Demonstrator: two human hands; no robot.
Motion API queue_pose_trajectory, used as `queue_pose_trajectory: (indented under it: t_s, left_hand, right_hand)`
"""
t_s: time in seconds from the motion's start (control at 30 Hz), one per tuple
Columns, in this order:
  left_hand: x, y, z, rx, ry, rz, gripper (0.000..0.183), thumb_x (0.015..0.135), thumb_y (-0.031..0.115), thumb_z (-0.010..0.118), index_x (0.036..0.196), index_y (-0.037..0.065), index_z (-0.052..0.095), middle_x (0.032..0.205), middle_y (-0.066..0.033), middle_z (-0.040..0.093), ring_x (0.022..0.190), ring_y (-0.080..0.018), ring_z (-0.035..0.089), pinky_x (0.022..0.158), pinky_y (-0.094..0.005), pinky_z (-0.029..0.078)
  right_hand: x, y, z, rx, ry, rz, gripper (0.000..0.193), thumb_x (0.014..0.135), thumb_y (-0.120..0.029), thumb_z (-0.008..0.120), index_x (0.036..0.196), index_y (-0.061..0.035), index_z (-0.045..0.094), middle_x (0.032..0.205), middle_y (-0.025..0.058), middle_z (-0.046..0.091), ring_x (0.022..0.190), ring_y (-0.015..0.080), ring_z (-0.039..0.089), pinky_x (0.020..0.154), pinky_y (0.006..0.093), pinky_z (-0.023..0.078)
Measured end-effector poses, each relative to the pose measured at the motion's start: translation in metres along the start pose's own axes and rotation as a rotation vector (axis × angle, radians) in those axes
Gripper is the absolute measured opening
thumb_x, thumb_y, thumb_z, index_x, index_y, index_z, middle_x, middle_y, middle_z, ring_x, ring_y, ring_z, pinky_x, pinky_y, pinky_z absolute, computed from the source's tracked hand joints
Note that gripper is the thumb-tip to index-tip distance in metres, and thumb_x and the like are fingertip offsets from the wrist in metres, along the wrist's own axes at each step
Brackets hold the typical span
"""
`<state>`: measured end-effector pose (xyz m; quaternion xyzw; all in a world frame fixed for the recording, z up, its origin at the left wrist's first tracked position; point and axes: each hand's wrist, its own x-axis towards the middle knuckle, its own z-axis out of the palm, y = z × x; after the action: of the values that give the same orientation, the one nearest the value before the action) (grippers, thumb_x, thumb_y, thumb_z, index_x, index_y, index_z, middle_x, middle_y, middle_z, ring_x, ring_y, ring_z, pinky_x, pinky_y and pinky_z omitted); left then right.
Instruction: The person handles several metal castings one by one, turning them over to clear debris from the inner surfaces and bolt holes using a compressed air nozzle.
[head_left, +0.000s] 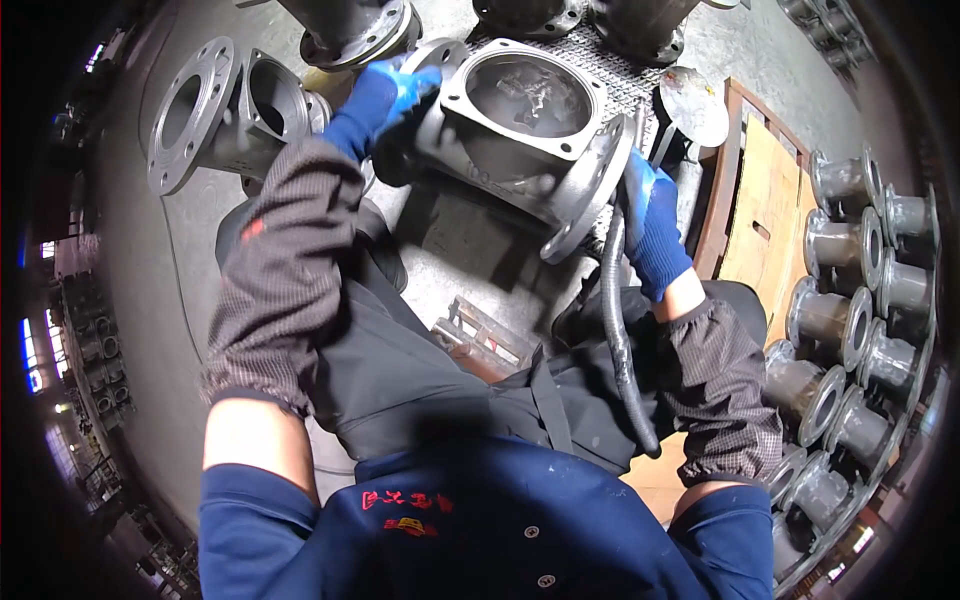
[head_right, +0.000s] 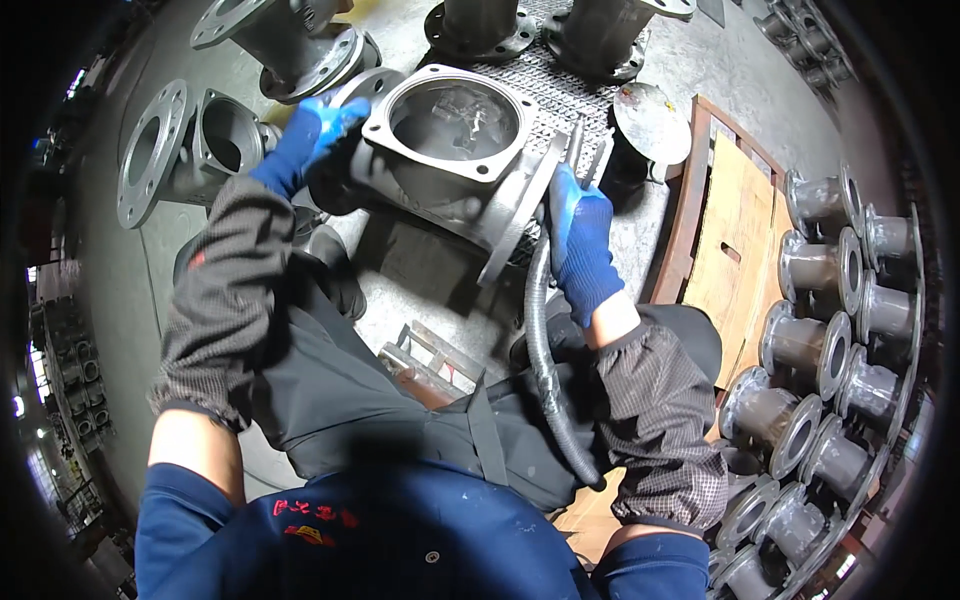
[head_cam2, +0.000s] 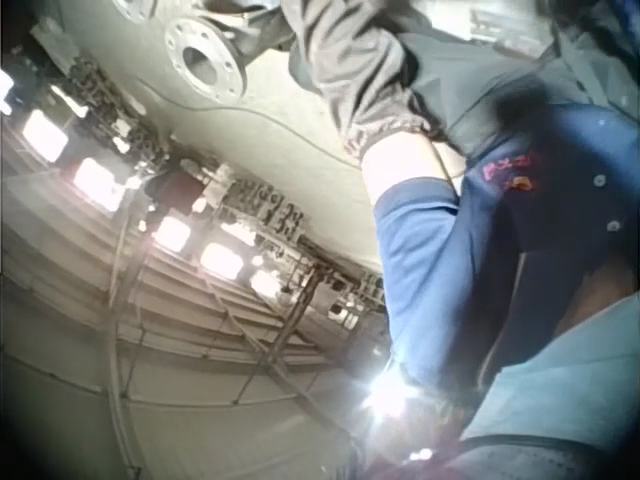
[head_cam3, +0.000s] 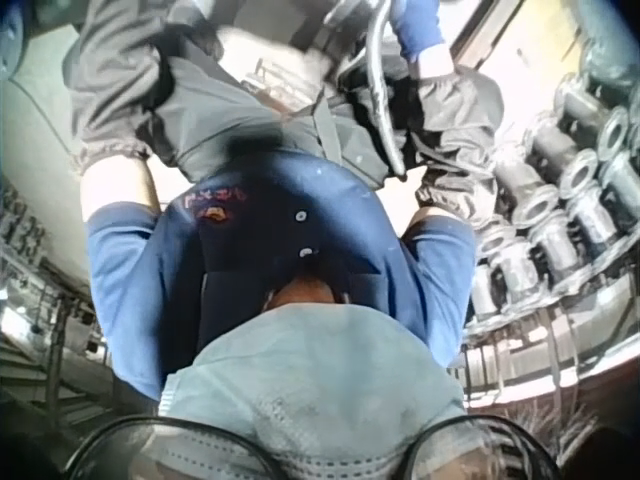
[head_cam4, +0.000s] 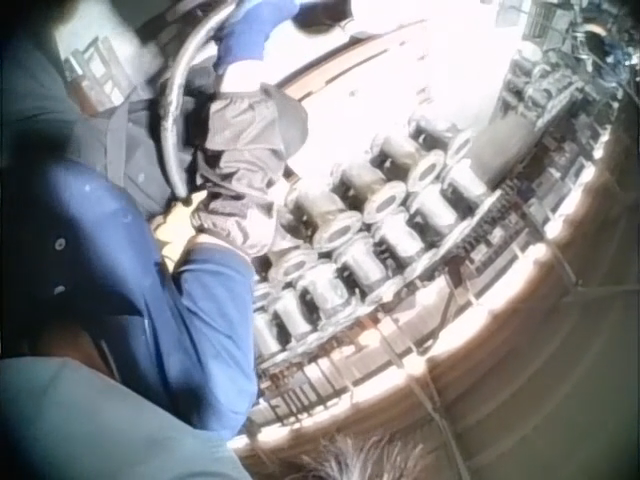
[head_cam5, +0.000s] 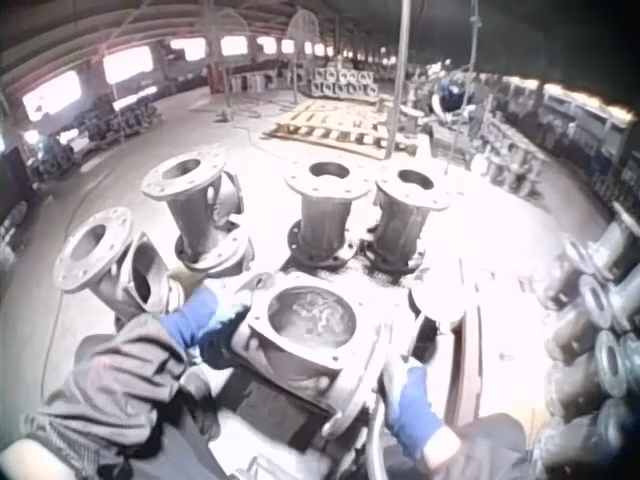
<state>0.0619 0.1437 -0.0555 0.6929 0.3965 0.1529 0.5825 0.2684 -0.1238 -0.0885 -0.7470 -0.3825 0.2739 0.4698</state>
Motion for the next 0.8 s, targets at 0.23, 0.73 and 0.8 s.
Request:
queue_pose_trajectory:
  t_s: [0.23,0.73,0.8]
  left_hand:
    - [0.061,0.021,-0.006,0.504,-0.239,0.225,0.027,0.090,0.018,0.054,0.114,0.008,0.062,0.091,-0.0148,0.064,0.081,-0.0249,0.063,0.071,-0.0329,0.051]
    - [0.039,0.018,-0.016,0.436,-0.198,0.170,0.049,0.083,0.034,0.066,0.110,-0.006,0.057,0.098,-0.0161,0.061,0.084,-0.0181,0.061,0.073,-0.0270,0.050]
    - [0.034,0.022,-0.018,0.536,-0.224,0.214,0.046,0.084,0.034,0.064,0.111,-0.003,0.058,0.097,-0.0161,0.062,0.082,-0.0192,0.062,0.071,-0.0280,0.051]
  right_hand:
    - [0.021,-0.076,-0.060,0.178,0.058,0.126,0.034,0.087,-0.014,0.057,0.116,0.0018,0.055,0.077,0.0083,0.065,0.059,0.0087,0.057,0.048,0.0218,0.044]
    - [0.159,-0.114,-0.015,-0.836,-0.879,-0.025,0.038,0.081,-0.004,0.057,0.116,-0.0168,0.063,0.071,0.0068,0.066,0.059,0.0147,0.062,0.059,0.0284,0.053]
    - [0.175,-0.090,-0.015,-0.801,-0.806,-0.396,0.033,0.080,-0.006,0.058,0.111,-0.0169,0.066,0.074,0.0072,0.067,0.061,0.0171,0.062,0.061,0.0308,0.053]
